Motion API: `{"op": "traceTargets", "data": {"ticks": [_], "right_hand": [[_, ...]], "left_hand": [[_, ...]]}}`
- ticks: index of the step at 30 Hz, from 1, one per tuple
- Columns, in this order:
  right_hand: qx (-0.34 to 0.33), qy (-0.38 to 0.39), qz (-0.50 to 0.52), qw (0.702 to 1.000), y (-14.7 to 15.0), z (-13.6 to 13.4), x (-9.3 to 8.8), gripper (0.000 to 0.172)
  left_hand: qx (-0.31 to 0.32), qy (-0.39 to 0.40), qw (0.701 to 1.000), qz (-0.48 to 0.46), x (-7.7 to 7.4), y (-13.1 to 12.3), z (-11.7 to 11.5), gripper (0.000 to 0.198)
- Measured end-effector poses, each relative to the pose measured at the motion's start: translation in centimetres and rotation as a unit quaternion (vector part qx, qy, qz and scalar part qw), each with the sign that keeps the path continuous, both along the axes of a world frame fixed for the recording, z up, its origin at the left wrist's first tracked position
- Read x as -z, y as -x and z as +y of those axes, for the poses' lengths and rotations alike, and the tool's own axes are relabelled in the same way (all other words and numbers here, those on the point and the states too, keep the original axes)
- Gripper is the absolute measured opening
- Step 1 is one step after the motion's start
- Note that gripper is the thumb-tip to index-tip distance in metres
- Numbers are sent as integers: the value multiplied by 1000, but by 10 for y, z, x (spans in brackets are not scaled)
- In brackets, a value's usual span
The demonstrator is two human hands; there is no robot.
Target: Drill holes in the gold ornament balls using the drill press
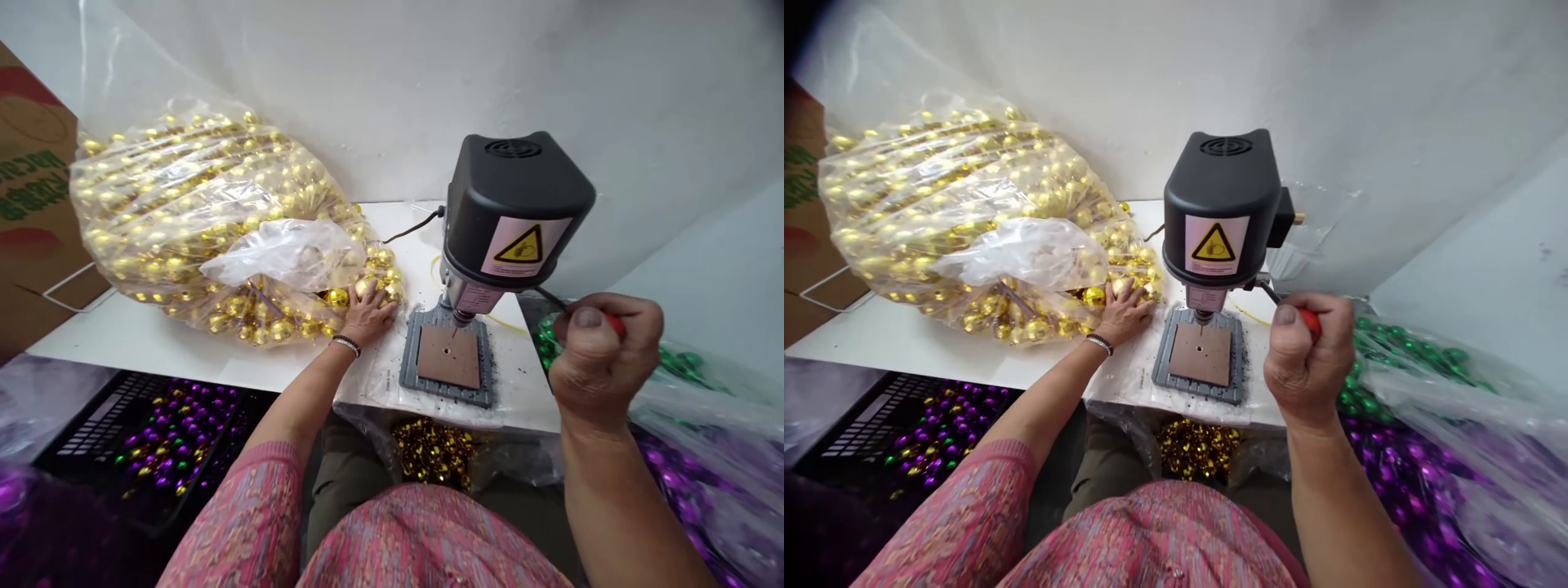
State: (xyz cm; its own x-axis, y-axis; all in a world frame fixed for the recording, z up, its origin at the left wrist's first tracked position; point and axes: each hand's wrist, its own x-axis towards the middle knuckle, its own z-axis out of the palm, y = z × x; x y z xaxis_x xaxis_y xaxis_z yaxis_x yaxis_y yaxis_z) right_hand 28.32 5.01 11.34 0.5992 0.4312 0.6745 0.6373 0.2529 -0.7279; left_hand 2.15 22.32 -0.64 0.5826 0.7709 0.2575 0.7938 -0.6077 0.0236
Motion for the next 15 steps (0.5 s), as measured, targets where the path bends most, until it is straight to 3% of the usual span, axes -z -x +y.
{"op": "traceTargets", "data": {"ticks": [6,11,15], "right_hand": [[-12,-7,-21,1000,-1,0,2,32],[-12,-6,-17,1000,-2,0,3,33],[-9,-10,-19,1000,-1,1,2,34]], "left_hand": [[-1,12,1000,23,-5,21,6,38],[6,11,999,42,-9,30,-31,45],[-69,-5,996,57,-12,47,-59,51]]}}
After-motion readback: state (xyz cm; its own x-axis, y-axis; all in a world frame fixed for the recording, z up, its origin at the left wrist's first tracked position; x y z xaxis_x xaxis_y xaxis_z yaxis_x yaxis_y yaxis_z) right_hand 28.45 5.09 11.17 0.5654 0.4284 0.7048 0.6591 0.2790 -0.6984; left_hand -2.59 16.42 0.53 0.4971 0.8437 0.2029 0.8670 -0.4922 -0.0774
